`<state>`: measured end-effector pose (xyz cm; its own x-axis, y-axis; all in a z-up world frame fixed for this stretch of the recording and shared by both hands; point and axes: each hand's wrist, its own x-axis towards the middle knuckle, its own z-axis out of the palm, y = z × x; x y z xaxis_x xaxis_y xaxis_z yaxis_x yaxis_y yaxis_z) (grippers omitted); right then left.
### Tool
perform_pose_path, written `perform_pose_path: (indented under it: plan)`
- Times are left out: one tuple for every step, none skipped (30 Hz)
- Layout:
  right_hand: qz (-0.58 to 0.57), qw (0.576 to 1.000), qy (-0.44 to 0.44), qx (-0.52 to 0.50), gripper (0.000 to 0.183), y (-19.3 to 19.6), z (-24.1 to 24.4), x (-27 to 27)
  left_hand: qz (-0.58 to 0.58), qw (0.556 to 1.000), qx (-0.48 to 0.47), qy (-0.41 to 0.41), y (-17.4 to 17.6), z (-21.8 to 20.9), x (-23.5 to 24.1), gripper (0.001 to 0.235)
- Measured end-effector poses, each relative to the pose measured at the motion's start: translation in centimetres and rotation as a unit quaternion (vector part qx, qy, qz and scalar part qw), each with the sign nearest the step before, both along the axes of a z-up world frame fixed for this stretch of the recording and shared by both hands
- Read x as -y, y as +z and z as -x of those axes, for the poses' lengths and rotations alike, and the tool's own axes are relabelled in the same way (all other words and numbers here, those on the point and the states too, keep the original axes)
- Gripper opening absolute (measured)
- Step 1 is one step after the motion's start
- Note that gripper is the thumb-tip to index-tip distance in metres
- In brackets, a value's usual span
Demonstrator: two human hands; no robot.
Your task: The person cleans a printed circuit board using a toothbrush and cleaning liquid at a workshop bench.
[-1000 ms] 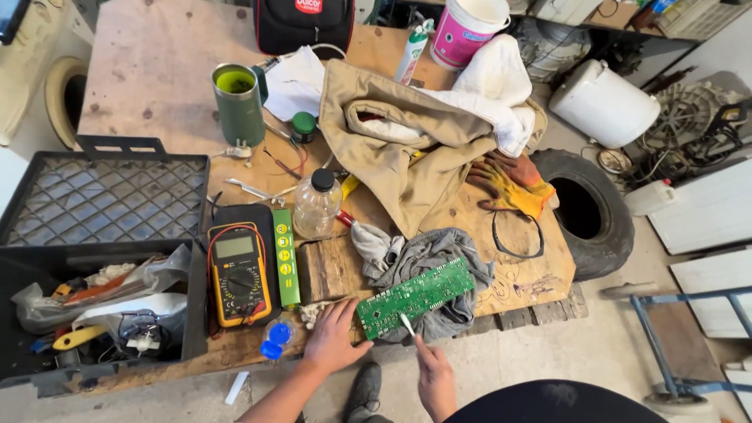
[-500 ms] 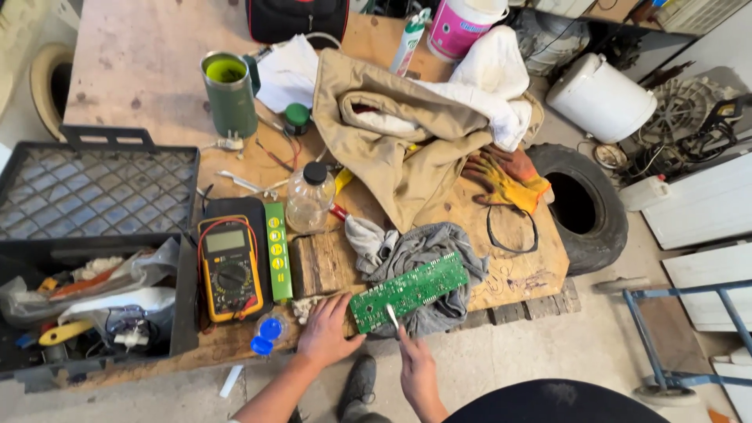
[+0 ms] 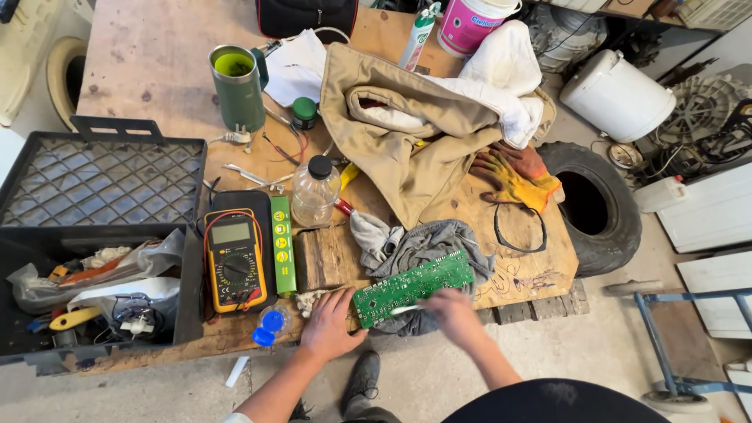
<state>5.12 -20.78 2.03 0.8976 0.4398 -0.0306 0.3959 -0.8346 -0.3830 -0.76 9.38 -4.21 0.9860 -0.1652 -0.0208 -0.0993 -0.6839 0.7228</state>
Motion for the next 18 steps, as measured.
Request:
perform_pose_path:
  plan:
    - [0.000,1.000,0.001,0.002,0.033,-0.5,0.2,-0.8,0.000,1.000,0.002,0.001,0.5,-0.1,0.0,0.094]
    - [-0.002,0.999,0.046,0.014,0.035,-0.9,0.4,-1.6,0.001,1.000,-0.021,-0.001,1.0,-0.1,0.0,0.095]
    - [-0.005,0.995,0.094,0.025,0.038,-1.5,0.6,-2.5,0.001,0.999,-0.045,0.000,1.5,0.0,-0.2,0.095]
    - [-0.007,0.995,0.098,0.025,0.038,-1.9,0.3,-2.0,0.000,0.999,-0.045,0.005,1.5,-0.2,-0.2,0.095]
    - [-0.019,0.996,0.082,0.033,0.039,-2.5,0.4,-1.5,0.010,0.999,-0.035,0.004,1.4,-0.1,-0.3,0.094]
    - [-0.032,0.997,0.065,0.040,0.039,-3.0,0.4,-0.9,0.020,1.000,-0.024,0.003,1.4,0.0,-0.3,0.092]
    - [-0.031,0.996,0.071,0.039,0.039,-2.4,0.6,-1.5,0.021,0.999,-0.024,0.009,1.3,0.1,-0.3,0.092]
    - [-0.019,1.000,0.020,-0.005,0.033,-1.7,0.9,-2.1,0.016,0.999,-0.030,0.008,1.2,0.1,-0.3,0.093]
    - [-0.006,0.998,-0.034,-0.048,0.026,-1.1,1.3,-2.5,0.013,0.999,-0.036,0.004,1.1,0.1,-0.2,0.093]
    - [-0.005,0.998,-0.032,-0.048,0.026,-0.8,1.7,-3.4,0.014,0.999,-0.036,0.006,1.1,0.0,-0.1,0.093]
    - [-0.027,0.999,0.032,0.000,0.032,-0.6,2.0,-4.4,0.017,0.999,-0.027,0.005,1.0,0.1,-0.2,0.093]
    - [-0.049,0.993,0.096,0.047,0.038,-0.4,2.4,-5.4,0.020,1.000,-0.018,0.003,0.9,0.1,-0.3,0.093]
    - [-0.051,0.993,0.097,0.045,0.038,-1.1,2.6,-4.7,0.019,1.000,-0.020,0.004,1.0,0.3,-0.3,0.093]
    - [-0.045,0.996,0.053,0.052,0.038,-1.8,2.7,-4.0,0.022,1.000,-0.021,0.007,1.1,0.4,-0.3,0.093]
    - [-0.039,0.997,0.009,0.063,0.038,-2.4,2.6,-3.3,0.025,0.999,-0.019,0.008,1.3,0.1,-0.3,0.093]
    - [-0.040,0.997,0.009,0.064,0.038,-3.3,3.0,-3.1,0.025,1.000,-0.017,0.008,1.3,0.0,-0.3,0.093]
    - [-0.030,0.999,-0.015,0.004,0.032,-4.2,3.5,-2.7,0.016,1.000,-0.024,0.008,1.3,0.0,-0.2,0.093]
    - [-0.020,0.997,-0.038,-0.057,0.027,-5.2,4.0,-2.4,0.008,0.999,-0.030,0.008,1.3,0.0,-0.1,0.093]
